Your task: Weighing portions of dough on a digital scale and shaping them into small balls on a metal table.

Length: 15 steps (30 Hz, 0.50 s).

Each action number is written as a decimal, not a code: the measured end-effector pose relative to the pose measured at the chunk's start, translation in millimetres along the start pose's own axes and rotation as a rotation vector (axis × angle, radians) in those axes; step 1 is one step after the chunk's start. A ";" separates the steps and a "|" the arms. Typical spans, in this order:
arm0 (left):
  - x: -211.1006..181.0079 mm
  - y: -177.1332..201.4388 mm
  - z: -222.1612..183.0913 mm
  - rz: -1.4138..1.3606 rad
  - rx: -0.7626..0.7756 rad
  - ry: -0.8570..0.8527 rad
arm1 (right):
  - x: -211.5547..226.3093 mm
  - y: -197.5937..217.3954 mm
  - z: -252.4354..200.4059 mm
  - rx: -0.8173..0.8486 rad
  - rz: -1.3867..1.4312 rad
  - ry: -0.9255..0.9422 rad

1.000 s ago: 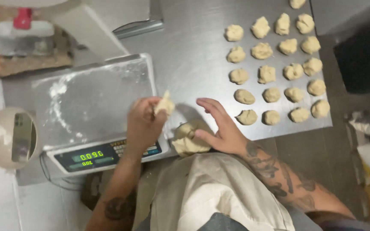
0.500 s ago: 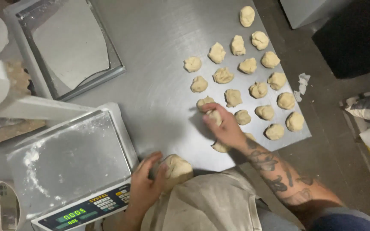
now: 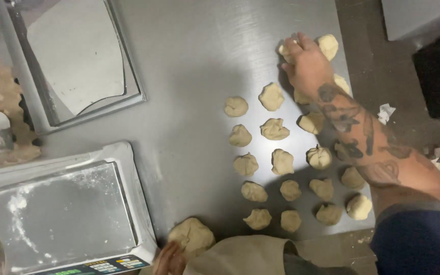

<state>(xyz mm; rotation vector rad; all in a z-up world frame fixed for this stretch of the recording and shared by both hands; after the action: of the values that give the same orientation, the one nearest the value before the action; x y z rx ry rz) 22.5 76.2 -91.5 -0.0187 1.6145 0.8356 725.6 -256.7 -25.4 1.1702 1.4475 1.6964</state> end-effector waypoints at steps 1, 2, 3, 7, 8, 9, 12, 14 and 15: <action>21.9 6.1 -16.0 0.092 -0.079 -0.043 | -1.0 -2.7 -4.1 -0.099 0.001 0.071; -9.9 -10.5 -15.5 0.096 -0.089 -0.027 | -10.4 -13.8 -1.5 -0.086 0.004 0.085; -17.6 -6.7 -22.1 0.056 -0.302 0.240 | -16.7 -16.8 -1.6 -0.154 -0.021 0.130; 13.5 18.7 -59.3 0.073 -0.299 0.705 | -32.9 30.1 -1.8 -0.267 -0.083 0.275; 7.7 13.0 -56.0 0.074 -0.300 0.703 | -59.8 15.6 -2.1 -0.269 -0.082 0.275; -3.6 9.5 -49.8 0.051 -0.325 0.632 | -86.6 3.9 -3.4 -0.306 -0.167 0.256; -5.2 12.3 -47.8 0.042 -0.351 0.472 | -118.4 -1.4 -8.2 -0.264 -0.199 0.204; -10.0 11.9 -41.8 0.044 -0.356 0.387 | -113.6 2.3 -0.4 -0.185 -0.154 0.181; -5.5 12.9 -44.0 0.095 -0.334 0.537 | -100.6 8.4 2.8 -0.234 -0.184 0.193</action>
<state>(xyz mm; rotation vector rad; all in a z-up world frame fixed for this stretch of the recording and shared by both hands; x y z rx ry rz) -19.6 60.5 -81.1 -0.4381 1.9608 1.2401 771.3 -345.5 -40.5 0.7428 1.3766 1.8293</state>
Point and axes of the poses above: each hand's wrist, its own z-axis towards the middle knuckle, its own y-axis out of the back of the hand, x = y × z, the point moved 10 cm from there along z, towards the middle knuckle, and after that the axes turned 13 degrees about -z, right-handed, at the moved point
